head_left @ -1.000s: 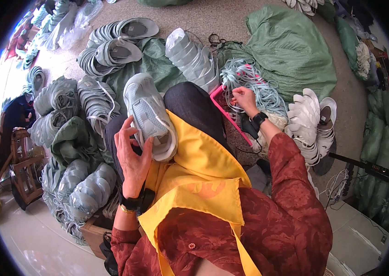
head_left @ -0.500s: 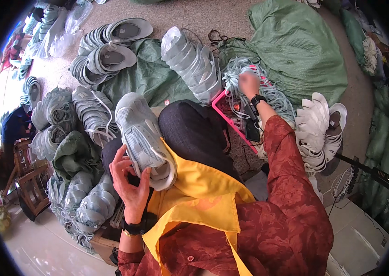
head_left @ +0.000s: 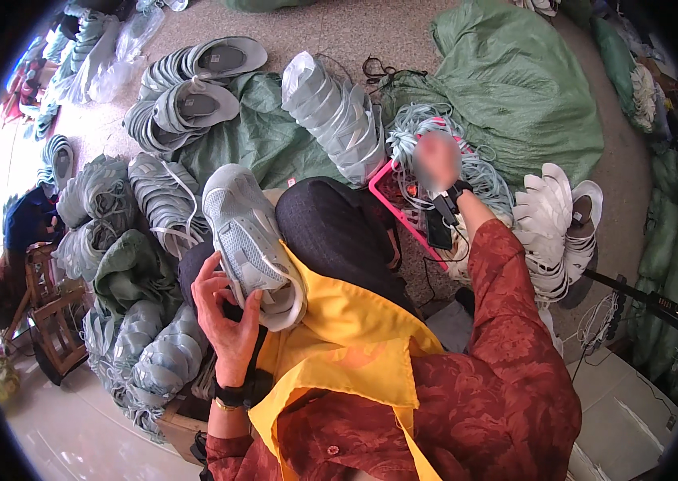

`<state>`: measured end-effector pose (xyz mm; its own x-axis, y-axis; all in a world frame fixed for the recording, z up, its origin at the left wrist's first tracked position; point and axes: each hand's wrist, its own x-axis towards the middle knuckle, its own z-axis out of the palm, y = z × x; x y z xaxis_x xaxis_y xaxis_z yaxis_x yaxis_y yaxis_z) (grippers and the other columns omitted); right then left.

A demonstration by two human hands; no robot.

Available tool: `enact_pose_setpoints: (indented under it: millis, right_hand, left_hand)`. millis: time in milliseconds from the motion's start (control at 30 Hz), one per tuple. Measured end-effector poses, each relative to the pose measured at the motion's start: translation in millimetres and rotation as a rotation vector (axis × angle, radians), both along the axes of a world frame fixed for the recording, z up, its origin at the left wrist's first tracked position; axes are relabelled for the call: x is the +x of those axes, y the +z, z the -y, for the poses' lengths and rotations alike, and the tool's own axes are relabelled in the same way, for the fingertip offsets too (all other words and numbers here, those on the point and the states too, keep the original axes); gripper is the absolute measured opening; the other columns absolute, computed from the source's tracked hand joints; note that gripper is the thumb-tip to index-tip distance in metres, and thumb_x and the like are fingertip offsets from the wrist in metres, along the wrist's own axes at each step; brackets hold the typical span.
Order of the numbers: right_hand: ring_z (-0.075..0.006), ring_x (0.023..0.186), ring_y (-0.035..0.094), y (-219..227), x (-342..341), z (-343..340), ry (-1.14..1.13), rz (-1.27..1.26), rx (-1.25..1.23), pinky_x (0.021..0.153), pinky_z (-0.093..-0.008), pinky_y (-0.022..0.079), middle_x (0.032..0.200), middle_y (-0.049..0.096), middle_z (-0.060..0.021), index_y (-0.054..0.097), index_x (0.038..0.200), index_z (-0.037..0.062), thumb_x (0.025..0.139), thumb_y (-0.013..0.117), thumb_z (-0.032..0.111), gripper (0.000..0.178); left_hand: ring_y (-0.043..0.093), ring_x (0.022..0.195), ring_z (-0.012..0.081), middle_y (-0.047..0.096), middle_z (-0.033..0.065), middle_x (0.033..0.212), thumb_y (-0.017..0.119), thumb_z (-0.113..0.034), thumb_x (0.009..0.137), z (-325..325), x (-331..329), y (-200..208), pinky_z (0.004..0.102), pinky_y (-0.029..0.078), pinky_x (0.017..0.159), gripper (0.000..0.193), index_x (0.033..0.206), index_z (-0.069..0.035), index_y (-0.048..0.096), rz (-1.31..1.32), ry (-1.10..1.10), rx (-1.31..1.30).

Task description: The person sits on the floor and laces a white sneaker held on their lap. They thread the laces through the eyelets, pull them tight, and tie a knot. The person then picks up a second shoe and begins the same lacing process.

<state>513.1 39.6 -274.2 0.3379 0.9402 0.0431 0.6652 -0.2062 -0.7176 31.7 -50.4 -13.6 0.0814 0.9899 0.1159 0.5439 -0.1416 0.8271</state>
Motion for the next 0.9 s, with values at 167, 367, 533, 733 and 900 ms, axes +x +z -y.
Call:
enact_pose_setpoints:
  millis: [167,367,533,733,900]
  right_hand:
    - [-0.0117,0.068,0.069,40.8,-6.1,16.5,-0.024,-0.518,-0.138,0.054,-0.0264,0.055,0.080,0.072,-0.0071,0.064,0.093,0.0011,0.094,0.073,0.015,0.016]
    - [-0.0088,0.060,0.062,105.1,-47.7,44.3,-0.001,-0.777,-0.102,0.051,-0.0239,0.051,0.082,0.071,-0.0049,0.063,0.095,0.0028,0.095,0.074,0.020,0.020]
    - [-0.0049,0.055,0.060,186.7,-108.2,44.3,0.197,-0.646,-0.004,0.044,-0.0221,0.047,0.074,0.065,0.0001,0.062,0.089,0.0030,0.094,0.074,0.013,0.016]
    - [-0.0043,0.060,0.061,283.3,-202.4,51.9,0.388,-0.757,0.032,0.049,-0.0209,0.048,0.081,0.070,-0.0038,0.062,0.097,0.0028,0.098,0.070,0.013,0.013]
    - [-0.0085,0.061,0.062,311.7,-259.0,79.2,0.640,-0.566,0.326,0.056,-0.0264,0.049,0.073,0.069,-0.0040,0.068,0.097,0.0013,0.093,0.074,0.012,0.013]
  left_hand:
    - [0.050,0.078,0.0059,0.056,0.0151,0.144,0.079,-0.001,0.083,0.2,-4.7,0.3,0.0211,0.046,0.066,0.041,0.109,-0.005,0.049,-0.074,-0.043,0.001]
    - [0.057,0.097,0.0198,0.059,0.0118,0.140,0.080,0.001,0.076,3.0,-0.8,3.0,0.0270,0.049,0.068,0.042,0.110,-0.004,0.054,-0.050,0.001,0.000]
    - [0.055,0.087,0.0116,0.059,0.0099,0.140,0.079,0.000,0.081,3.4,-5.6,1.6,0.0239,0.048,0.066,0.041,0.113,-0.003,0.054,-0.097,-0.049,0.065]
    - [0.060,0.091,0.0112,0.060,0.0121,0.137,0.072,-0.004,0.091,0.9,-6.3,23.0,0.0255,0.052,0.074,0.026,0.110,-0.002,0.055,-0.142,-0.089,0.039]
    - [0.062,0.108,0.0182,0.065,0.0162,0.128,0.060,-0.003,0.100,2.1,2.6,47.6,0.0309,0.052,0.091,0.012,0.111,0.000,0.056,0.192,-0.126,0.104]
